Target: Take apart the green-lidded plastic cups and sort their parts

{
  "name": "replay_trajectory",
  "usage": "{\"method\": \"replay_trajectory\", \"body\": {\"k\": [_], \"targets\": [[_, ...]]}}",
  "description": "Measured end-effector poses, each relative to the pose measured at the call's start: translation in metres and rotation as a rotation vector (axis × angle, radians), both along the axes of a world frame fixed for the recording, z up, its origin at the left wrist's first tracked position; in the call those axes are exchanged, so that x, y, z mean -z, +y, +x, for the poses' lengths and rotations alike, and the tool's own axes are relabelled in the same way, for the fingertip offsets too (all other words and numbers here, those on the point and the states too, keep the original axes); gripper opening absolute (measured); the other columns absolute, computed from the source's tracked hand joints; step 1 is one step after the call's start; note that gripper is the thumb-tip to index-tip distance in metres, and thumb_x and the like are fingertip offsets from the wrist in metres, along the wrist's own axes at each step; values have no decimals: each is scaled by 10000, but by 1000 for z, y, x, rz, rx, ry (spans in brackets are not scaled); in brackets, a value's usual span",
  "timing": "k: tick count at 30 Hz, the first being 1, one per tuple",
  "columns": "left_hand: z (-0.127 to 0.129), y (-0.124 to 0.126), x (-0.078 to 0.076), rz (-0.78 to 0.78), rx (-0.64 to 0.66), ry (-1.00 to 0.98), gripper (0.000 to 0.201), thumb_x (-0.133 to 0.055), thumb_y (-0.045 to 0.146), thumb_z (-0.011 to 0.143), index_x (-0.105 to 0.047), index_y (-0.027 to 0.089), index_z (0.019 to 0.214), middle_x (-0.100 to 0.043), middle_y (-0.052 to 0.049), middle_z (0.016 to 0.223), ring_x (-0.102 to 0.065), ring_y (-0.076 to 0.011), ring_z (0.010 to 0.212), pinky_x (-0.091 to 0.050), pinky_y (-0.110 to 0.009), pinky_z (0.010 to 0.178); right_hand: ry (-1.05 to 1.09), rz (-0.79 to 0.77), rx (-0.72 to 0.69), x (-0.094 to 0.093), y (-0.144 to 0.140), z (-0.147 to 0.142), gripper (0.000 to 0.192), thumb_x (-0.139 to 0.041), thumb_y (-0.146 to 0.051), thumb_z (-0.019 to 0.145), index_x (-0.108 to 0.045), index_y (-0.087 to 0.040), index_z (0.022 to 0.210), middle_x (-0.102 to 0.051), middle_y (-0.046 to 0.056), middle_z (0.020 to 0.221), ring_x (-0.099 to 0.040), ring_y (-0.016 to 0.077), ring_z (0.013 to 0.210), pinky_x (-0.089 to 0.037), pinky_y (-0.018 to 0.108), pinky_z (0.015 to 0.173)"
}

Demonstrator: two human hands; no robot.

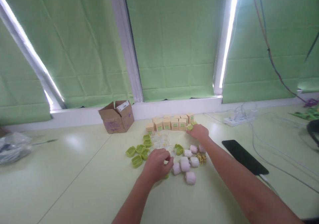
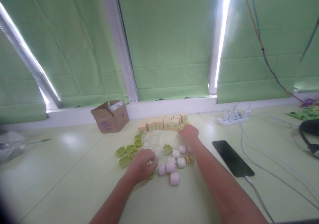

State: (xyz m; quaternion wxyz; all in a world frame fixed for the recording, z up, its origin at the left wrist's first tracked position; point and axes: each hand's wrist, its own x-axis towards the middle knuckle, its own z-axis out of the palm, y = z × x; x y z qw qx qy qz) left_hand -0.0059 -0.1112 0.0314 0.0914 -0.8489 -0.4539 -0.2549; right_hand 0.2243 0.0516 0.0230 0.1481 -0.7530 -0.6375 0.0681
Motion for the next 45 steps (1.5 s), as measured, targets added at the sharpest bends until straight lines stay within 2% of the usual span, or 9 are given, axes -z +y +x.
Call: {"method": "replay_trajectory", "body": {"k": [10, 17, 22, 26, 28, 31, 36, 40, 45], "targets": [[0, 0, -3, -11, -29, 3, 202, -487, 207, 808, -479, 171, 610, -523, -5, 608, -465, -134, 609, -331, -260, 612, 14, 9, -20, 2, -5, 0, 500, -504, -534, 747, -650, -115, 977, -655, 180, 993, -615, 308, 952, -455, 360, 744], [-1, 0, -5, -23, -52, -25, 201, -474, 225, 823, -481, 174, 628, -527, -13, 635, -484, -143, 636, -355, -266, 632, 35, 64, -101, -19, -25, -6, 513, -468, -563, 771, -639, -128, 984, -651, 165, 990, -612, 279, 918, -427, 320, 713], [1, -4, -10, -50, -62, -109, 117, -506, 287, 811, -518, 180, 766, -560, -24, 731, -505, -154, 671, -382, -268, 632, 70, 167, -250, -37, -60, -22, 506, -456, -614, 771, -626, -157, 902, -650, 119, 921, -597, 224, 805, -364, 270, 617], [3, -7, -11, -64, -63, -167, 258, -551, 368, 784, -519, 190, 968, -575, -30, 815, -515, -157, 679, -396, -271, 631, 89, 252, -402, -46, -103, -36, 432, -476, -591, 779, -589, -174, 794, -626, 61, 791, -545, 167, 693, -293, 251, 571], [3, -7, -11, -72, -83, -180, 286, -576, 406, 758, -514, 195, 942, -564, -20, 791, -511, -157, 668, -390, -264, 611, 87, 266, -457, -48, -122, -42, 403, -495, -575, 774, -569, -179, 780, -610, 42, 759, -526, 154, 669, -279, 249, 567], [3, -7, -11, -78, -117, -192, 289, -609, 436, 715, -498, 201, 841, -535, 3, 729, -497, -154, 643, -372, -251, 582, 65, 299, -448, -47, -145, -47, 368, -525, -542, 761, -557, -178, 810, -605, 47, 807, -527, 160, 683, -275, 257, 580], [5, -9, -11, -108, -98, -200, 317, -615, 334, 685, -510, 200, 952, -559, -8, 786, -509, -159, 675, -370, -249, 596, 69, 295, -427, -35, -168, -49, 338, -532, -521, 762, -549, -188, 821, -597, 53, 825, -538, 186, 720, -296, 272, 619], [8, -10, -11, -140, -44, -178, 281, -586, 260, 661, -529, 192, 927, -557, -16, 788, -495, -159, 670, -363, -254, 601, 121, 337, -451, -25, -175, -49, 379, -525, -559, 763, -549, -185, 822, -595, 68, 839, -537, 197, 755, -315, 287, 668], [10, -13, -13, -148, 7, -176, 235, -569, 252, 648, -519, 185, 867, -511, -2, 734, -463, -157, 658, -353, -254, 597, 152, 407, -557, -22, -173, -42, 424, -506, -601, 772, -523, -183, 706, -566, 32, 712, -487, 155, 653, -294, 275, 629]]}}
